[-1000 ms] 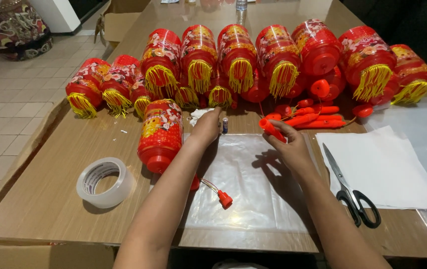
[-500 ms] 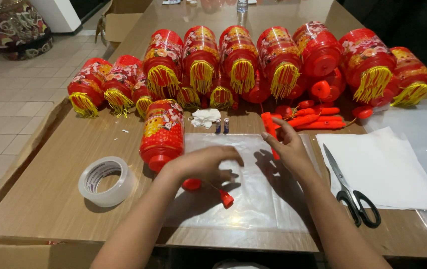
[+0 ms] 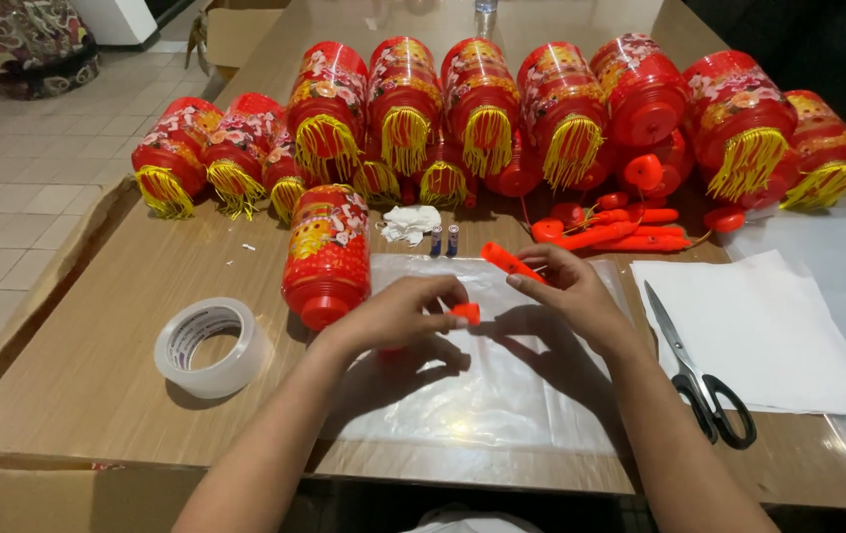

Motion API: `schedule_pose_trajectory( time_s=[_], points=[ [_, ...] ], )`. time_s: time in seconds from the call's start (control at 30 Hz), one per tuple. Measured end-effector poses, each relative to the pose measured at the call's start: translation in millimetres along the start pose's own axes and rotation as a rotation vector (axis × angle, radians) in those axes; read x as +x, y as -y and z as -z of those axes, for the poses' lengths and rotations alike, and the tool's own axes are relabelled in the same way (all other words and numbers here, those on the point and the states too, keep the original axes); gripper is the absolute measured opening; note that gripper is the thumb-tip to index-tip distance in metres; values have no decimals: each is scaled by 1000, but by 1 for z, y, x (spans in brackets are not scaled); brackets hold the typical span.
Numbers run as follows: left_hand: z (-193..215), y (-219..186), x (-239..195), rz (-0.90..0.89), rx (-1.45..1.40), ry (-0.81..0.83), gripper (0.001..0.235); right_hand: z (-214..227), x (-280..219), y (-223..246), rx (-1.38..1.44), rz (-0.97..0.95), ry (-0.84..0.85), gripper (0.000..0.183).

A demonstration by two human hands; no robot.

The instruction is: Assembling red decorative lanterns by attaching handles and cleaning the exterior with a cloth.

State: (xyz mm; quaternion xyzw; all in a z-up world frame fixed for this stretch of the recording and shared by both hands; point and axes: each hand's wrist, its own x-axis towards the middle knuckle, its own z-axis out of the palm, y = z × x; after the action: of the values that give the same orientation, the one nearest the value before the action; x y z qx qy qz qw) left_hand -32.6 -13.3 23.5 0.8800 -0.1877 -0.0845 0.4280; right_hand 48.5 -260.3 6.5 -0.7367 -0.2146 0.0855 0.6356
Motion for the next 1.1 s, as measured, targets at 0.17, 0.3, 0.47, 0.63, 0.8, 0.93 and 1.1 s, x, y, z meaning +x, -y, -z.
schedule_pose_trajectory(
  time_s=[0.17,0.3,0.47,0.63,0.8,0.93,1.1],
  points=[
    [3,26,9,-3,-100,-336,30,-1,2,-16,-251,140,32,43],
    [-6,31,5,3,-79,-416,28,-2,0,-16,-452,276,42,37],
    [-8,27,2,-13,-83,-412,24,-5,5,-31,-530,284,50,36],
    [-9,34,2,-6,-115,-435,24,-7,7,-41,-614,312,11,34],
    [-8,26,-1,35,-166,-422,21,-12,2,-34,-595,373,-14,32],
    [-8,25,-1,42,-182,-417,19,-13,2,-37,-620,410,-11,30],
    [-4,26,-3,11,-142,-417,22,-11,2,-36,-651,436,-18,30]
  ],
)
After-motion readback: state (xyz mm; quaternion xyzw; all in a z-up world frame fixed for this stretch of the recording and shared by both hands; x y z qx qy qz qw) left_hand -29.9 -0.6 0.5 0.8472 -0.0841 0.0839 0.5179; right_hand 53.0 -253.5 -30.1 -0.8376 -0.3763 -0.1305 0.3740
